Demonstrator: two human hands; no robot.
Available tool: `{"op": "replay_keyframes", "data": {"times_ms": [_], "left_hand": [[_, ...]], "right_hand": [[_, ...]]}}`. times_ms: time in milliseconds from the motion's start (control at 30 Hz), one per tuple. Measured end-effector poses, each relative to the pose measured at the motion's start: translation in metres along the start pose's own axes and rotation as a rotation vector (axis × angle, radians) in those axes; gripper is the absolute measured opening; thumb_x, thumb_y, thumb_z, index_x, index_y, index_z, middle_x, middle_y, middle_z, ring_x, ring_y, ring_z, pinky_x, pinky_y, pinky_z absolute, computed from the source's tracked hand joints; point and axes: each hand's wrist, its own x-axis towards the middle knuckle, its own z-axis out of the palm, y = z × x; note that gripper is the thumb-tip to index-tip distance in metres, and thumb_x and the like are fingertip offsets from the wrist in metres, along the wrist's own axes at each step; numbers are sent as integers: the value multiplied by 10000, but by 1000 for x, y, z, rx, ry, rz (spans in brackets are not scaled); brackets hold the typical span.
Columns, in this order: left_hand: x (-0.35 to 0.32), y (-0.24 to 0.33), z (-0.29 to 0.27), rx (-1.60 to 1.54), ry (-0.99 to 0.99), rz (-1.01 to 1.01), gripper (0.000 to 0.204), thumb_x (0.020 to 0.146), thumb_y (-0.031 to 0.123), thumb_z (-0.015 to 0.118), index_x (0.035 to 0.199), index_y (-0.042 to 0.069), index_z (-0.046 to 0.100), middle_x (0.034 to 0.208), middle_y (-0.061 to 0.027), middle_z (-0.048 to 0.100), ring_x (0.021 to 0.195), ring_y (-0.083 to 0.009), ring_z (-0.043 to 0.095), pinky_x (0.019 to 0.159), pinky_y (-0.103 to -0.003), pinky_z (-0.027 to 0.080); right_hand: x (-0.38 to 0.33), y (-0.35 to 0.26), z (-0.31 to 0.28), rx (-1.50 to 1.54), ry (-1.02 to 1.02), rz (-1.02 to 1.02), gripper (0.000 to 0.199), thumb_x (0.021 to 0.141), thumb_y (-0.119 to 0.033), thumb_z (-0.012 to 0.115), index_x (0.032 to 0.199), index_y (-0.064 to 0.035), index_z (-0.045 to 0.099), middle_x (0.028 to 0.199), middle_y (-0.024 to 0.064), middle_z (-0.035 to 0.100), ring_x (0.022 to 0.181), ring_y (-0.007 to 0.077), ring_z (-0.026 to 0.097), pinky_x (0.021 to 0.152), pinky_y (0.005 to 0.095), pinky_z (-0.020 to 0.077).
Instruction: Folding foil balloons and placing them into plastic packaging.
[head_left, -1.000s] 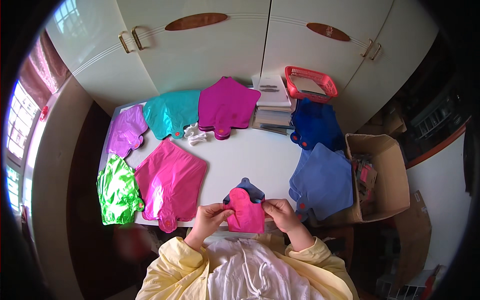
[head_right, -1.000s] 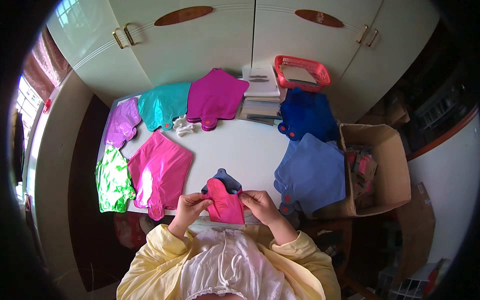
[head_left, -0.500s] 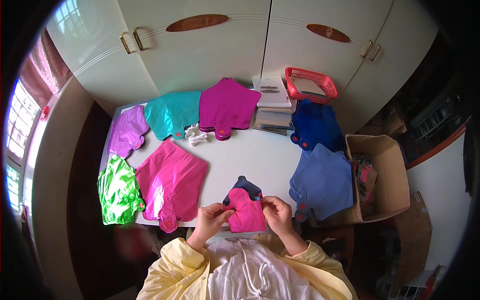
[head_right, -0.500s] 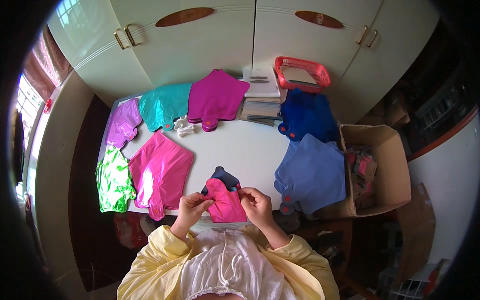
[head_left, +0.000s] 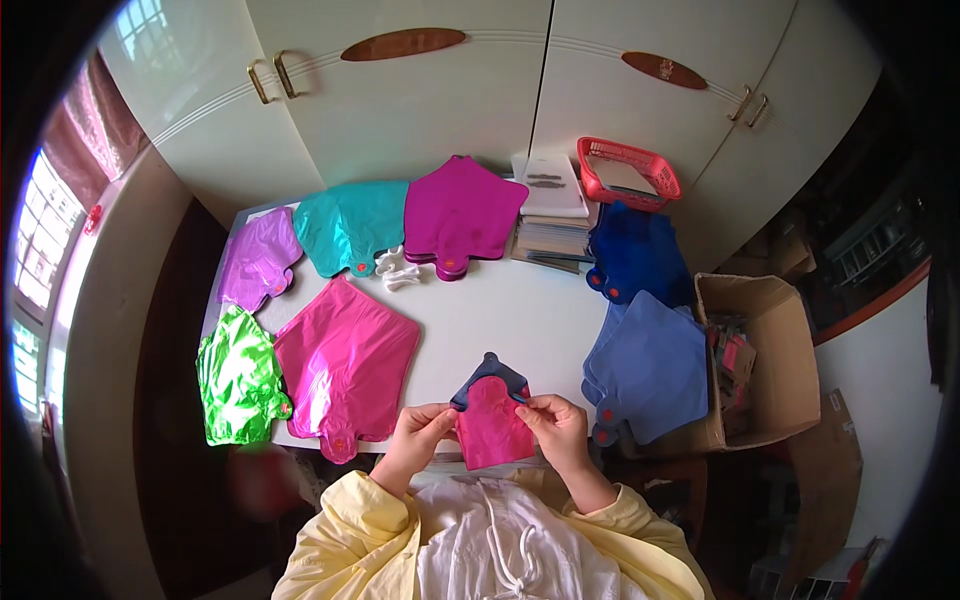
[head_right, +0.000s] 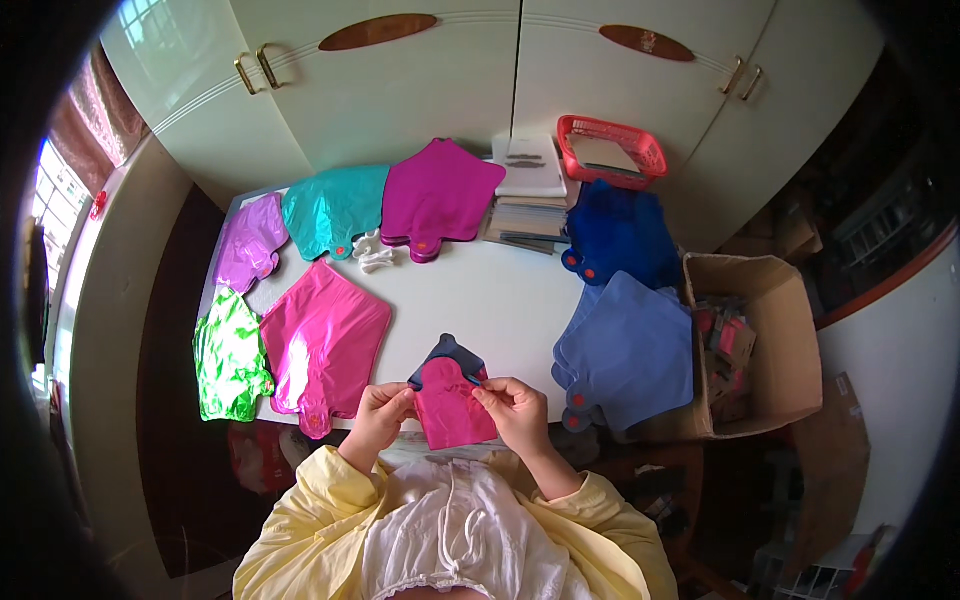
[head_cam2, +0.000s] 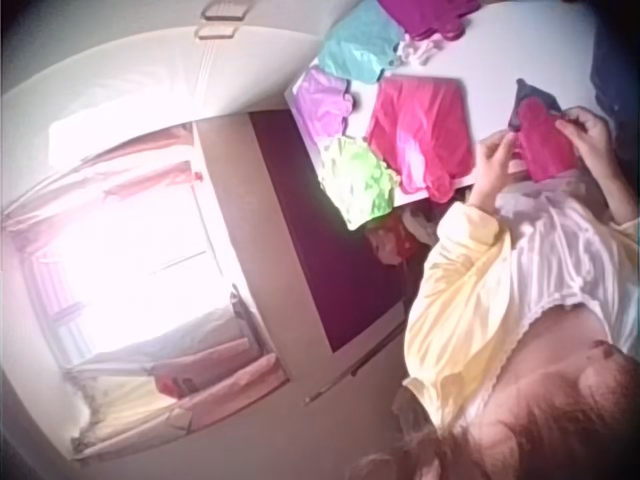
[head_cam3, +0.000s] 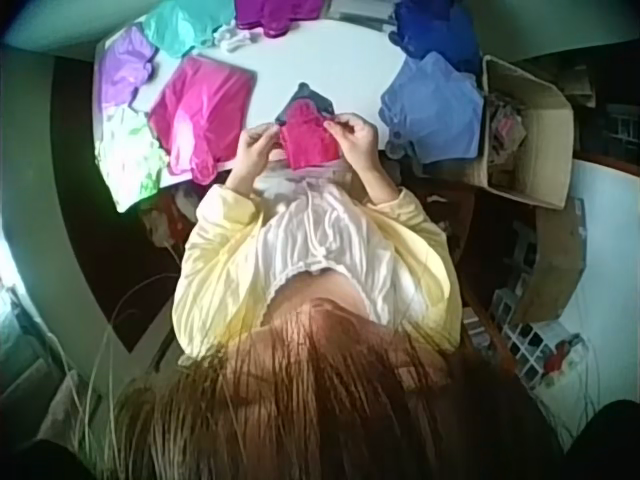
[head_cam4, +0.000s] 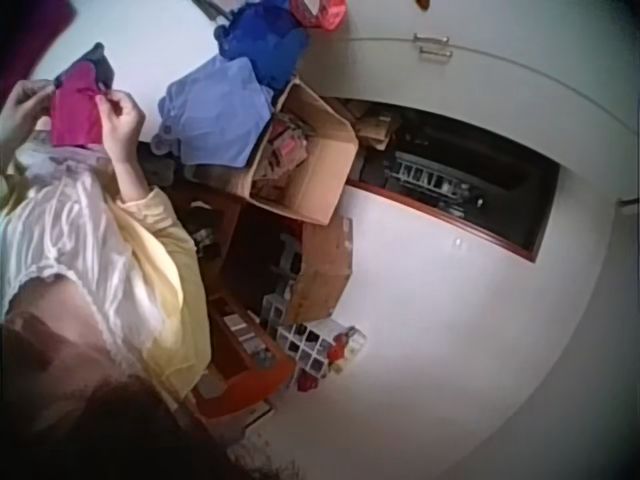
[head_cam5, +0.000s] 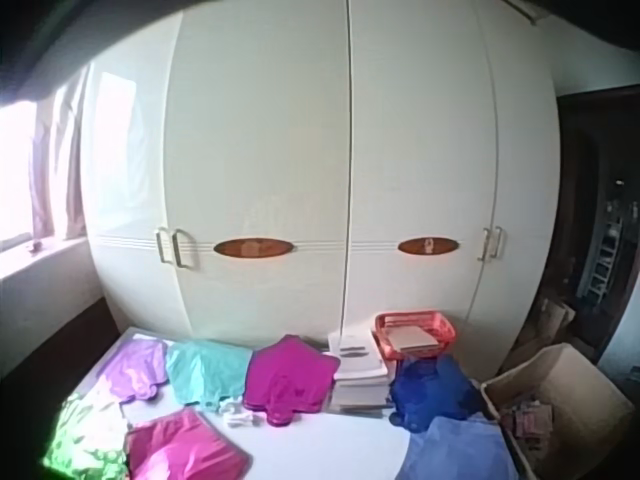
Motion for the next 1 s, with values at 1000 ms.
{"op": "replay_keyframes", "data": {"times_ms": [1000], "left_hand": [[19, 12, 0, 230, 88, -82, 83, 815, 82, 731, 859, 39, 676, 695, 46, 598, 592, -18, 491, 524, -168, 373]], "right_hand": [[31, -3, -18, 38, -365, 327, 96, 857, -103, 669, 848, -9, 652, 789, -36, 618, 686, 28, 516, 599, 186, 407]]}}
